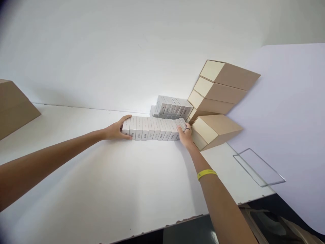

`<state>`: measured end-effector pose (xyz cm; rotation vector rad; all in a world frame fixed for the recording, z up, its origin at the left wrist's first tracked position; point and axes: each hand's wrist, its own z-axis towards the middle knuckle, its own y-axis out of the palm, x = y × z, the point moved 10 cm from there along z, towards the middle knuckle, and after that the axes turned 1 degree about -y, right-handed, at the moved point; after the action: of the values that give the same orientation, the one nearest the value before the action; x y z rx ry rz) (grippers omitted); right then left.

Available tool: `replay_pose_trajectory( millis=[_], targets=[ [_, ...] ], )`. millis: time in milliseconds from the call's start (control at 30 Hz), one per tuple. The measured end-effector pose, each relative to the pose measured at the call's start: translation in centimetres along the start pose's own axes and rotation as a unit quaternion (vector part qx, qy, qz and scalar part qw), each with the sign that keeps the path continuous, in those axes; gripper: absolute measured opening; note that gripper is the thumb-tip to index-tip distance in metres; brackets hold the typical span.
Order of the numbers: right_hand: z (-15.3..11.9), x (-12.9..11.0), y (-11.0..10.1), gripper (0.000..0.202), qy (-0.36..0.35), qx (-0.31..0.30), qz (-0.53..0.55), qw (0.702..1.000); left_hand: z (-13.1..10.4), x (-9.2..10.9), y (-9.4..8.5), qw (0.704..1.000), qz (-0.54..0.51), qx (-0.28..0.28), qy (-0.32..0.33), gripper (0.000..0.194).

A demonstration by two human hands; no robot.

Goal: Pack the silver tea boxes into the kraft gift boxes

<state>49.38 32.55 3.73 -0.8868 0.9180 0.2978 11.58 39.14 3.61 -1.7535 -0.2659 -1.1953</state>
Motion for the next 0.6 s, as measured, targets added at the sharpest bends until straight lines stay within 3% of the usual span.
replay_pose_trajectory(
  millis=[233, 600],
  targets=[
    [0.9, 0.8, -0.2, 0.044, 0.034, 0.106, 0.012, 0.994, 3.3, -0.7, 0.1, 1.000, -0.015, 0.009, -0.012, 0.118],
    [0.2, 1.8, -0.5, 0.043, 0.053, 0.156, 0.009, 0.986, 3.4, -0.6, 0.7, 0.999, -0.046, 0.014, 0.007, 0.115]
  ],
)
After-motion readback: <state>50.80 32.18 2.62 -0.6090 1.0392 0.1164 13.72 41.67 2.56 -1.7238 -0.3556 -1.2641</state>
